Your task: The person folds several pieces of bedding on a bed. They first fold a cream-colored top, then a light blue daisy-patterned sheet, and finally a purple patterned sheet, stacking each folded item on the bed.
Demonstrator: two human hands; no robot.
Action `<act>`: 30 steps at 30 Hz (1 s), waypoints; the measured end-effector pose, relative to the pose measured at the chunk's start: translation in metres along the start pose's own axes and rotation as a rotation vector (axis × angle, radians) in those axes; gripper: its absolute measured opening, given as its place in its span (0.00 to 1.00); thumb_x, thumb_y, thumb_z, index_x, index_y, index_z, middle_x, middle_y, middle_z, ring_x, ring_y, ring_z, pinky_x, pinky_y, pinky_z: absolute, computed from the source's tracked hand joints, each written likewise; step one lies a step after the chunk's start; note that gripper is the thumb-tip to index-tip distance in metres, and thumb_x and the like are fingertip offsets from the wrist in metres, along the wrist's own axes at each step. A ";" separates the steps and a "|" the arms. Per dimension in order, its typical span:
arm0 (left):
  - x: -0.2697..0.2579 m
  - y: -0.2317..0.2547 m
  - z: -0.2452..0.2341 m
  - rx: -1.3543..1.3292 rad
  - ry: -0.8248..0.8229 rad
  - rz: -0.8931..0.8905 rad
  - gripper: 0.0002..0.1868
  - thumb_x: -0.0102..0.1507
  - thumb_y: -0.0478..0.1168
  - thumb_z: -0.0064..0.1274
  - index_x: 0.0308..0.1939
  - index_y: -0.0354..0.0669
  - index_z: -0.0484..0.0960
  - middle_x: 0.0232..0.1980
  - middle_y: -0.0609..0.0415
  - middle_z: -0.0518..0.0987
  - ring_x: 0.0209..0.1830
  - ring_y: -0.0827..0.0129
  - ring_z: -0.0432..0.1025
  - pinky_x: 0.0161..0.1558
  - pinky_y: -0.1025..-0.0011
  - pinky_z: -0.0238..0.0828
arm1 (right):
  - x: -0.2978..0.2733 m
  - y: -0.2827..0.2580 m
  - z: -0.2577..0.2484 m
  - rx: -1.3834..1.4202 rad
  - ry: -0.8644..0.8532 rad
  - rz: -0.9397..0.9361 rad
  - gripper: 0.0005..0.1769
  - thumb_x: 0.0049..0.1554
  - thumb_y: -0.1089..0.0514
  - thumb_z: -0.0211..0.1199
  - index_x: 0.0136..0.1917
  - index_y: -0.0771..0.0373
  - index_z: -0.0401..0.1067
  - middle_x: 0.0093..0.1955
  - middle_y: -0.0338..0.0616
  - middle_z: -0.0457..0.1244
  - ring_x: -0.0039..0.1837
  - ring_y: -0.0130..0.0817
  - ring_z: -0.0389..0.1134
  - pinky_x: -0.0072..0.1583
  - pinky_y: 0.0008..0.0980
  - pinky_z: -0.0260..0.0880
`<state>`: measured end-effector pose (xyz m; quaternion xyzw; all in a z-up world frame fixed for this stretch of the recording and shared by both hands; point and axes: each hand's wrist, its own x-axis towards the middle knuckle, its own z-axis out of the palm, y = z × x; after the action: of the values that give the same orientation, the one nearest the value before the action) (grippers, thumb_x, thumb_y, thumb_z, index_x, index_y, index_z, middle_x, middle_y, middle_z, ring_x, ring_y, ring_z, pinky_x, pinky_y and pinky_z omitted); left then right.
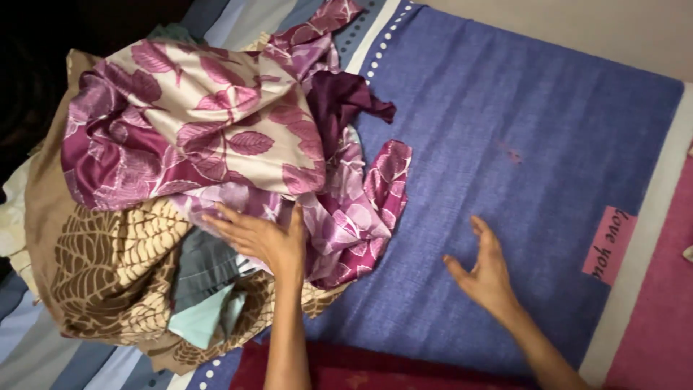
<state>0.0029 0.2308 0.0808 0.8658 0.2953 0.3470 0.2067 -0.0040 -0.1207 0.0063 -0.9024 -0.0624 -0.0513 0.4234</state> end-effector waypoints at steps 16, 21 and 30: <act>-0.095 0.073 0.021 -0.482 -0.986 0.106 0.21 0.58 0.28 0.48 0.50 0.46 0.90 0.31 0.40 0.83 0.25 0.61 0.75 0.32 0.66 0.70 | -0.002 -0.054 0.003 0.234 -0.051 -0.195 0.72 0.33 0.55 0.80 0.79 0.70 0.38 0.76 0.64 0.50 0.74 0.50 0.55 0.72 0.46 0.56; -0.119 0.109 -0.014 -1.021 -1.398 0.384 0.24 0.58 0.29 0.58 0.59 0.46 0.85 0.42 0.49 0.84 0.33 0.74 0.72 0.34 0.73 0.69 | -0.002 -0.039 -0.024 0.405 0.066 -0.204 0.64 0.35 0.58 0.80 0.76 0.65 0.47 0.63 0.52 0.63 0.63 0.38 0.67 0.64 0.36 0.66; -0.074 0.105 -0.028 -0.871 -0.408 0.449 0.09 0.63 0.30 0.59 0.47 0.42 0.86 0.53 0.50 0.85 0.55 0.67 0.78 0.57 0.70 0.73 | 0.000 0.004 -0.020 0.251 0.117 -0.125 0.32 0.41 0.65 0.72 0.61 0.64 0.71 0.47 0.47 0.72 0.50 0.34 0.74 0.53 0.31 0.72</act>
<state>-0.0221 0.1086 0.1234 0.7918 -0.1151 0.2975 0.5209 -0.0045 -0.1389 0.0159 -0.8320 -0.0999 -0.1219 0.5319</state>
